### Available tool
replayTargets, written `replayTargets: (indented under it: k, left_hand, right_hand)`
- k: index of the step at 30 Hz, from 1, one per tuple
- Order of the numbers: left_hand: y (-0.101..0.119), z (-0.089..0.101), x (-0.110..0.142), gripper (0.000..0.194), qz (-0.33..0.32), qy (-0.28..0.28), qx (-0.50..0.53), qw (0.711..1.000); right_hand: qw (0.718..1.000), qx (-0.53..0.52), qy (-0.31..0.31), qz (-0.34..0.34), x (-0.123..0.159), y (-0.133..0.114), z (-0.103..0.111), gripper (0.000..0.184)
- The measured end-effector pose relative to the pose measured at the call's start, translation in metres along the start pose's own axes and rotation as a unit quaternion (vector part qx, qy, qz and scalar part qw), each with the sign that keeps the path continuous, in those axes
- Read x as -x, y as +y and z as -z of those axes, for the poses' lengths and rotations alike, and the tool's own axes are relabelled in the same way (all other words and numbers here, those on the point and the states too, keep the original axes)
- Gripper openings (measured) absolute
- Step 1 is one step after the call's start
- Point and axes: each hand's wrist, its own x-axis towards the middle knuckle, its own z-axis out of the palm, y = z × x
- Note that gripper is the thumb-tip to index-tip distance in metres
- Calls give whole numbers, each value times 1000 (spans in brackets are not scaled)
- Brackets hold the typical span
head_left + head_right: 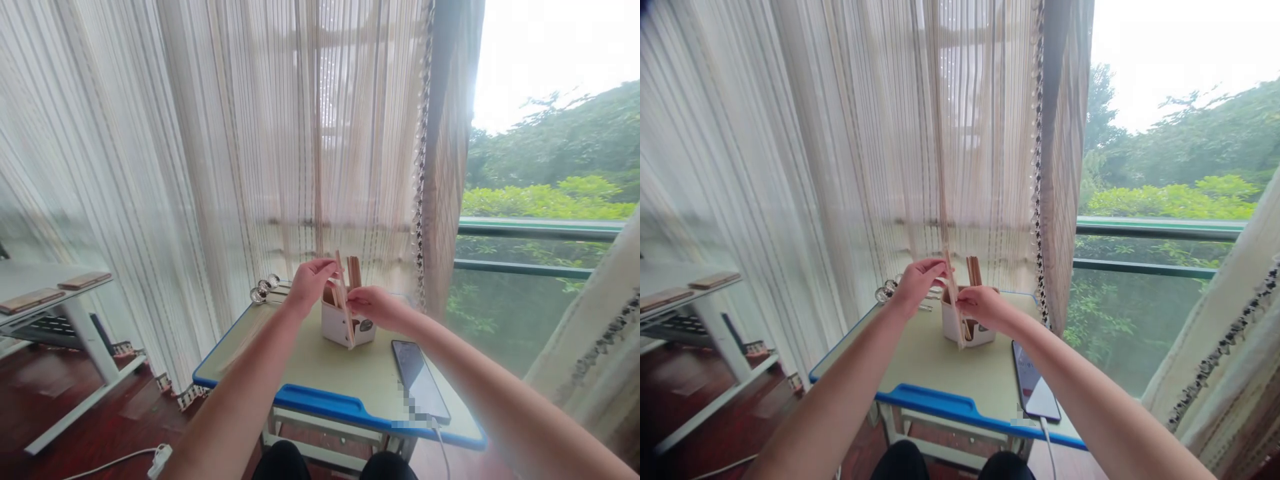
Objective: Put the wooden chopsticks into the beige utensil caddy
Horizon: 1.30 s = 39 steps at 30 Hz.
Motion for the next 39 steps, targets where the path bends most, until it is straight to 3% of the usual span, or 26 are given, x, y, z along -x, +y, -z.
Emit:
replayTargets:
  k: [8,15,20,26,28,31,35,39]
  left_hand:
    - [-1,17,-3,31,7,-12,-9,1000]
    - [-6,31,0,32,31,0,-7,999]
    - [-3,38,-17,30,-53,48,-35,997]
    - [4,47,-68,31,-133,110,-64,983]
    - [-1,49,-82,31,-146,112,-78,980]
    - [-19,49,-92,30,-133,105,-105,980]
    - [-46,50,-90,31,-102,105,-118,982]
    - [-59,53,-86,32,-103,108,-144,978]
  right_hand:
    - [997,-60,-40,-5,-4,0,-16,17]
    - [998,-29,-46,8,-20,5,-33,21]
    - [994,93,2,58,-49,3,-29,24]
    - [965,223,112,77,-101,-9,-6,23]
    - [963,230,131,56,-117,-6,-2,23]
    - [965,241,102,23,-133,6,-1,20]
    - [963,261,60,4,-141,22,-8,17]
    - [969,243,46,-22,-143,28,-10,19]
